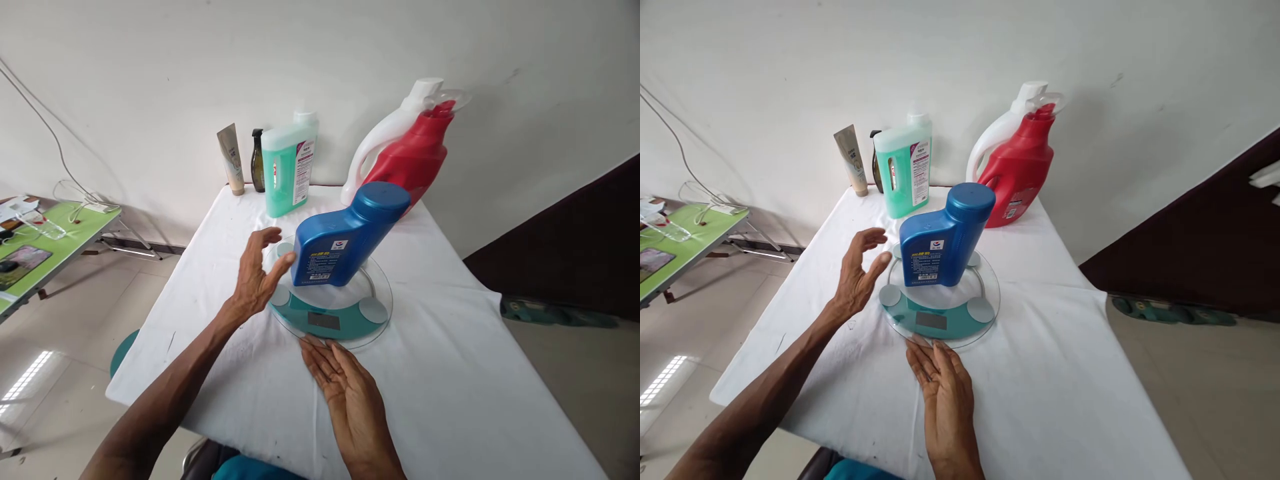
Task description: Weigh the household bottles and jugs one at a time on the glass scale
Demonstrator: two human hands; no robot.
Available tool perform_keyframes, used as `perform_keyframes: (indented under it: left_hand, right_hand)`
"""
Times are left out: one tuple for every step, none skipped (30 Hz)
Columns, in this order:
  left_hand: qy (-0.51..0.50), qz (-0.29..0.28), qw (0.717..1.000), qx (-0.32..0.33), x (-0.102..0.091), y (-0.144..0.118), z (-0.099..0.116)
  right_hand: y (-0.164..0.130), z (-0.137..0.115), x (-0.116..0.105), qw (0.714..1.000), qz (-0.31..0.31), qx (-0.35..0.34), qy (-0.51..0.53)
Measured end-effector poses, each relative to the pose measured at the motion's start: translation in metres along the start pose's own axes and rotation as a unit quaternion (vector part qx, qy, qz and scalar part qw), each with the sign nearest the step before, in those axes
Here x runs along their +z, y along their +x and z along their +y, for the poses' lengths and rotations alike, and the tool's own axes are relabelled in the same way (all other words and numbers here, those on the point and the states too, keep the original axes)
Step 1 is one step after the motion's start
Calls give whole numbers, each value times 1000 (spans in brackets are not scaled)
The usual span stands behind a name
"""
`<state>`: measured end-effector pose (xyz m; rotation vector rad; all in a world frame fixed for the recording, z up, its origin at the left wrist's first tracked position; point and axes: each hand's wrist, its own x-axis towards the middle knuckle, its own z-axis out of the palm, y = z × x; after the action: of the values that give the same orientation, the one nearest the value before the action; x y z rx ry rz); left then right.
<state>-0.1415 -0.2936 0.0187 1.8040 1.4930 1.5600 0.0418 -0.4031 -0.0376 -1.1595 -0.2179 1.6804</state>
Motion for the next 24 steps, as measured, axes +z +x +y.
perform_keyframes:
  left_hand:
    - [-24, -10, 1000, 6, 6, 6, 7]
    - [-41, -15, 999, 5, 13, 12, 12]
    - [-51, -16, 999, -3, 19, 18, 15]
    - [-57, -15, 998, -16, 25, 23, 16]
    - [-61, -17, 998, -31, 31, 28, 16]
    - [-64, -23, 997, -46, 35, 32, 15]
    - [-68, -30, 995, -59, 39, 36, 13]
    - [-75, -39, 994, -69, 42, 39, 11]
    - [-84, -47, 992, -75, 45, 41, 10]
    - [-94, -53, 991, -78, 48, 44, 8]
    - [-105, -53, 990, -78, 51, 46, 7]
    - [-117, -50, 989, -78, 54, 47, 6]
    - [-128, -44, 988, -79, 57, 49, 5]
    - [-136, -36, 987, -80, 59, 49, 5]
    - [-142, -26, 986, -81, 62, 50, 4]
    - [-145, -17, 986, -83, 64, 50, 4]
    - [-146, -11, 986, -84, 66, 50, 4]
    - [-144, -6, 986, -83, 68, 50, 4]
    - [-141, -3, 987, -81, 69, 50, 4]
    - [-137, 0, 987, -79, 69, 51, 4]
    - [-135, 3, 988, -77, 70, 52, 4]
    - [-133, 5, 988, -76, 70, 53, 4]
    - [-132, 6, 988, -75, 70, 54, 3]
    - [-133, 6, 988, -74, 71, 56, 3]
  right_hand:
    - [1, 1, 1, 1000, 5, 0, 5]
    - [1, 2, 3, 1000, 9, 1, 7]
    - [1, 2, 4, 1000, 15, 2, 8]
    - [0, 3, 6, 1000, 19, 4, 10]
    - [-1, 3, 7, 1000, 24, 5, 13]
    - [-2, 3, 8, 999, 29, 5, 16]
    - [-3, 4, 9, 999, 34, 4, 20]
    - [-4, 4, 10, 999, 38, 2, 24]
    - [-4, 4, 11, 999, 41, -1, 29]
    - [-5, 4, 12, 999, 43, -5, 33]
    - [-5, 4, 13, 998, 44, -10, 34]
    - [-5, 4, 13, 998, 43, -13, 34]
    - [-5, 4, 14, 999, 41, -14, 31]
    - [-4, 4, 14, 999, 40, -12, 28]
    - [-3, 3, 14, 999, 41, -5, 26]
    - [-2, 3, 15, 999, 44, 6, 27]
    - [-1, 2, 15, 998, 49, 19, 30]
    - [0, 2, 16, 997, 54, 32, 35]
    - [1, 1, 17, 997, 58, 43, 40]
    - [2, 0, 18, 996, 61, 52, 44]
    - [3, -1, 19, 995, 63, 58, 47]
    - [3, -2, 20, 995, 64, 63, 49]
    - [4, -3, 22, 994, 67, 67, 51]
    - [4, -3, 23, 994, 71, 70, 54]
